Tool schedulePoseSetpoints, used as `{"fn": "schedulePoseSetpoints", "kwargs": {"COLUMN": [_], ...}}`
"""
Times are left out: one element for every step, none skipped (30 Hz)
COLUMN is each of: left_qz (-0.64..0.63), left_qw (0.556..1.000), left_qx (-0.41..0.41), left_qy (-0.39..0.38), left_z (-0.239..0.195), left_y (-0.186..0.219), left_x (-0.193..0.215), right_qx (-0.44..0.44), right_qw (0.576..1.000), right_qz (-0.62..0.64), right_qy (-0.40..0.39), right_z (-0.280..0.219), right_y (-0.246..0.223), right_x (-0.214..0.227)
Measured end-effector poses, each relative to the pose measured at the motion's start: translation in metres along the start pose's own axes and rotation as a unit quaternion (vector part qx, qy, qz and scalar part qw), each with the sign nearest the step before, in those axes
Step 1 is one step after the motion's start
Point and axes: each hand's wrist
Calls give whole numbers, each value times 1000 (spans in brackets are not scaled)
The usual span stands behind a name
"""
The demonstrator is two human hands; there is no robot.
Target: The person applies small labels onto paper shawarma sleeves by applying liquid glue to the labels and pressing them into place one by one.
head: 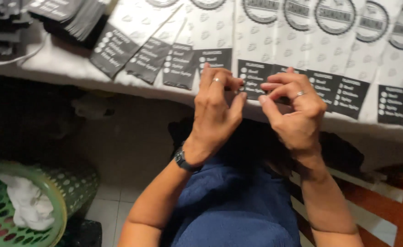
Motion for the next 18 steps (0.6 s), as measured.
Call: {"fn": "schedulePoseSetpoints", "kwargs": {"left_qz": [4,-2,-8,-5,-12,-18,-18,-26,-34,-34,-32,-30,-31,-9,12,10,47,85], "left_qw": [1000,1000,1000,1000,1000,999,999,999,999,999,999,999,999,1000,1000,1000,999,996], "left_qx": [2,10,16,16,21,26,28,32,35,37,31,25,24,19,14,13,3,-6], "left_qy": [4,2,0,4,0,-4,-3,-8,-16,-16,-20,-23,-23,-20,-18,-19,-11,-3], "left_z": [0,0,2,2,2,2,2,2,1,-1,0,1,1,0,-1,-2,-2,-3], "left_y": [0,1,1,2,3,4,4,3,4,6,8,10,11,11,11,12,12,12], "left_x": [0,-1,-2,-1,0,0,1,1,2,4,5,6,5,4,2,-1,-5,-9], "right_qx": [4,1,-1,3,2,1,2,-2,-6,-7,-3,0,0,4,7,6,11,16], "right_qw": [1000,1000,1000,1000,1000,1000,1000,1000,1000,1000,1000,1000,1000,1000,1000,1000,1000,1000], "right_qz": [3,3,2,3,-5,-13,-13,-5,2,3,4,5,4,-3,-12,-14,-18,-23], "right_qy": [-3,-3,-1,-2,4,11,9,3,-3,-4,-12,-20,-19,-17,-14,-13,-11,-10], "right_z": [3,6,9,10,11,12,10,9,6,5,5,5,5,5,5,4,4,4], "right_y": [-4,-9,-12,-13,-13,-13,-9,-5,-1,-2,-2,-2,-3,-4,-5,-6,-6,-7], "right_x": [-1,-1,0,-3,-6,-9,-8,-7,-6,-5,-3,0,-1,-1,-1,-2,-3,-4]}}
Point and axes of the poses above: each hand's wrist, its own z-axis towards the middle knuckle, its own x-axis out of the back of the hand, y = z × x, and after that the axes turned 15 degrees about -y, right-handed
